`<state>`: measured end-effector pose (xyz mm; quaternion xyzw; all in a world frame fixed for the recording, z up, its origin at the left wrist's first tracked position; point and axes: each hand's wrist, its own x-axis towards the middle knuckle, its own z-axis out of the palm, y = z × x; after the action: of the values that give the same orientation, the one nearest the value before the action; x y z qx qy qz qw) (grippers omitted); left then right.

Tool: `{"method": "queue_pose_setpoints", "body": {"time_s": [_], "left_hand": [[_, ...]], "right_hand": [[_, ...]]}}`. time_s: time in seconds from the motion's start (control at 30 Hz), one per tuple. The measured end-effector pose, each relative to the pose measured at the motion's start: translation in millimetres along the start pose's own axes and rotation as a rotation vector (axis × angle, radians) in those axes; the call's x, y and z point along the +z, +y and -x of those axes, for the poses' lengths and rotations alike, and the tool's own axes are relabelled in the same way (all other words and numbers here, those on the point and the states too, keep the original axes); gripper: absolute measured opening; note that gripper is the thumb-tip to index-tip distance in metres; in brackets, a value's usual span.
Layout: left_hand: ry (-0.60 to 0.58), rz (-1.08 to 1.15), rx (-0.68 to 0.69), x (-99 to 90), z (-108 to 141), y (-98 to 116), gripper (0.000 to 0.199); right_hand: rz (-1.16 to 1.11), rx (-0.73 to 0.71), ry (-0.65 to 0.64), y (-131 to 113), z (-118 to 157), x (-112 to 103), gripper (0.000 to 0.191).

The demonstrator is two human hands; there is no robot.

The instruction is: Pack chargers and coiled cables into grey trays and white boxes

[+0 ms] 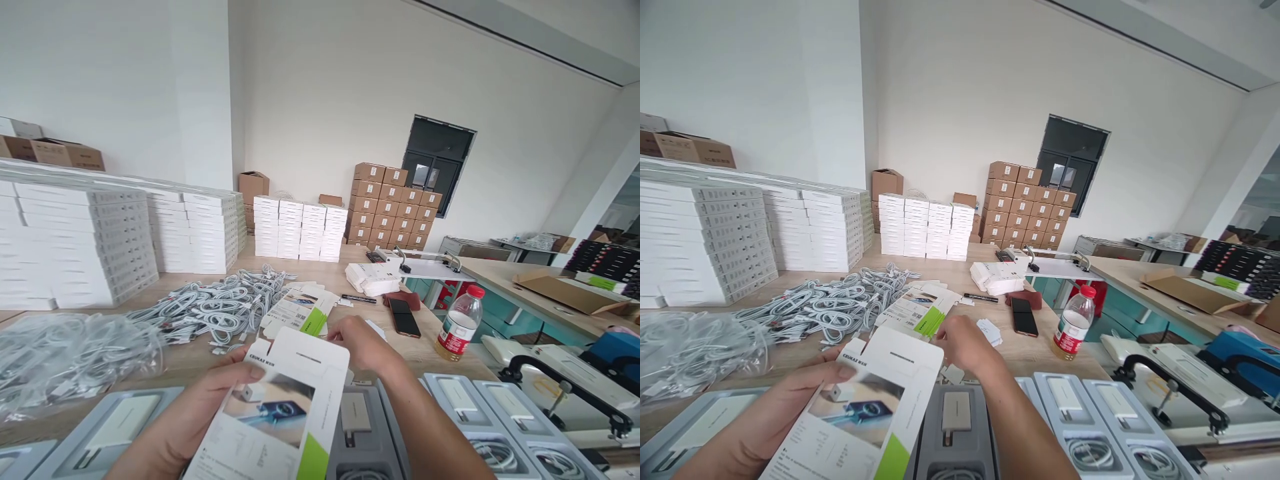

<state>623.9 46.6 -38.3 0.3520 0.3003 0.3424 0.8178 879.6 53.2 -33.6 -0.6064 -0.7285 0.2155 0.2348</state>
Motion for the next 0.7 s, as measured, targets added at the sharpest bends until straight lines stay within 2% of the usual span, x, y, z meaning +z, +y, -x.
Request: {"method": "queue_pose_setpoints", "body": {"time_s": [0.2,0.33,0.43,0.5,0.6,0.7], "left_hand": [[0.142,-0.064,0.053,-0.7,-1,5,0.072],[0.158,-0.195,0.090,-2.4,0,9,0.087],[0.151,-0.277,0.120,-4.4,1,12,0.087],[0.137,-0.303,0.134,-8.1,0,14,0.079],[0.114,-0.343,0.190,-14.5,-2,16,0.062],[0.127,-0.452,0.280,-17.3,-2,17,0.048]], "right_hand": [[0.274,0.121,0.219,11,2,-26,0.024],[0.356,0.211,0.284,22,10,-47,0.031],[0.393,0.223,0.247,27,15,-51,0.026],[0.402,0.196,0.187,30,17,-46,0.022],[0.399,0.141,0.073,30,19,-27,0.017],[0.421,0.141,-0.025,27,18,-3,0.003]]}}
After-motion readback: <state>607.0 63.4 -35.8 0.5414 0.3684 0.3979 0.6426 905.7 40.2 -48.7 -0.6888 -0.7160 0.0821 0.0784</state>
